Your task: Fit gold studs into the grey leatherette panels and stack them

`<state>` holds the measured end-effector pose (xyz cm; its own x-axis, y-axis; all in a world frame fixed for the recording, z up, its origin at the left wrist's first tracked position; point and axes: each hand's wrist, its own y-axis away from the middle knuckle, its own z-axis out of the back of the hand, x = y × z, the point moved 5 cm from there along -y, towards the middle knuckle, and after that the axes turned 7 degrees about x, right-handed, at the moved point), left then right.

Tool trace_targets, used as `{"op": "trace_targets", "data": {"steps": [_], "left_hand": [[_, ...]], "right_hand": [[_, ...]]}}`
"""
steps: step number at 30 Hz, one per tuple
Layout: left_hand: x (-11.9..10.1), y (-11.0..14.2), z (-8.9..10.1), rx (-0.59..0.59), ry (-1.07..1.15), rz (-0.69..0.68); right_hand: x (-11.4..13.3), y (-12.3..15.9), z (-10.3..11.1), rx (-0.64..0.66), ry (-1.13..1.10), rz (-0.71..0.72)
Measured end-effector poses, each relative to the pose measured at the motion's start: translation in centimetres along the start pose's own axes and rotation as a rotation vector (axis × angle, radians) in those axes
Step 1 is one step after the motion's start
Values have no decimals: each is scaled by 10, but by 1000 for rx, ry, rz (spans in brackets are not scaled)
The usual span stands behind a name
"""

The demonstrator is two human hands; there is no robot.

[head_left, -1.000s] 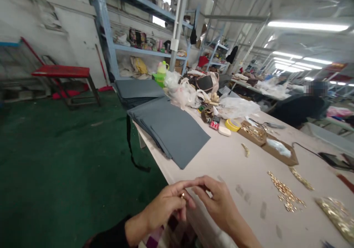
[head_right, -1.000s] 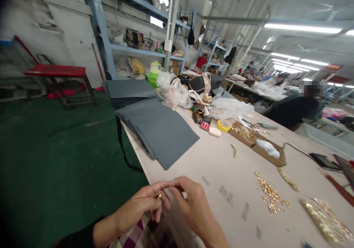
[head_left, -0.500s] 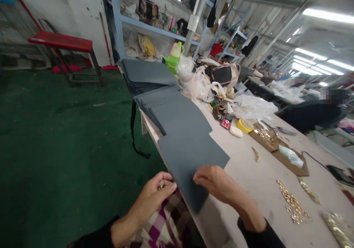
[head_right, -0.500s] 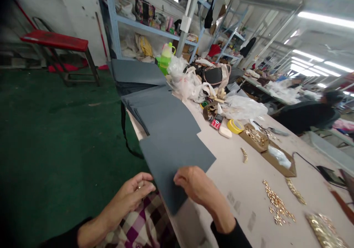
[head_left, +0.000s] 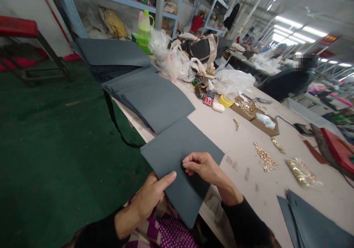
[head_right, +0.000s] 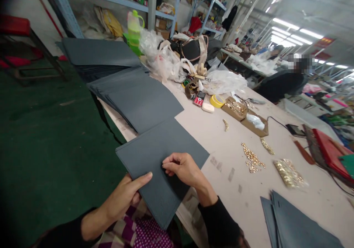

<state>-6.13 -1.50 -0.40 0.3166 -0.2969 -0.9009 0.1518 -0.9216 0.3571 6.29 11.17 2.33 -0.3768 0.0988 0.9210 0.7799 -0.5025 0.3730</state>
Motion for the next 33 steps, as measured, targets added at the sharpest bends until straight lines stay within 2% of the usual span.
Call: {"op": "trace_targets", "data": {"steps": [4,7,10,13,16,19,22,24,26,27,31,33], "left_hand": [[12,-2,-1,26,13,61],[10,1,2,18,-57,42],[-1,4,8,-21,-303,-40],[-19,1,8,-41,-497,-202],[-40,-9,-14,118,-662,-410],[-51,-18,-52,303,-921,-619],[-41,-26,-91,398,-1298,-654],[-27,-29,-112,448,-1529,-619],[-14,-30,-125,480,-1656,-601],[-9,-31,-129,483,-1694,-599],[2,-32,-130,443,-1740,-658],[4,-32,-128,417,-1727,-738]], "right_hand": [[2,0,-4,1,12,10],[-2,-2,-6,-15,18,8],[-2,0,-6,-64,25,-8],[8,9,5,-187,243,67],[13,25,22,-364,567,146],[1,43,40,-446,724,147],[-18,64,57,-487,763,133],[-29,81,70,-504,743,136],[-37,100,88,-516,739,132],[-42,112,101,-561,748,85],[-66,172,172,-934,809,-334],[-77,196,202,-1036,825,-476]]}}
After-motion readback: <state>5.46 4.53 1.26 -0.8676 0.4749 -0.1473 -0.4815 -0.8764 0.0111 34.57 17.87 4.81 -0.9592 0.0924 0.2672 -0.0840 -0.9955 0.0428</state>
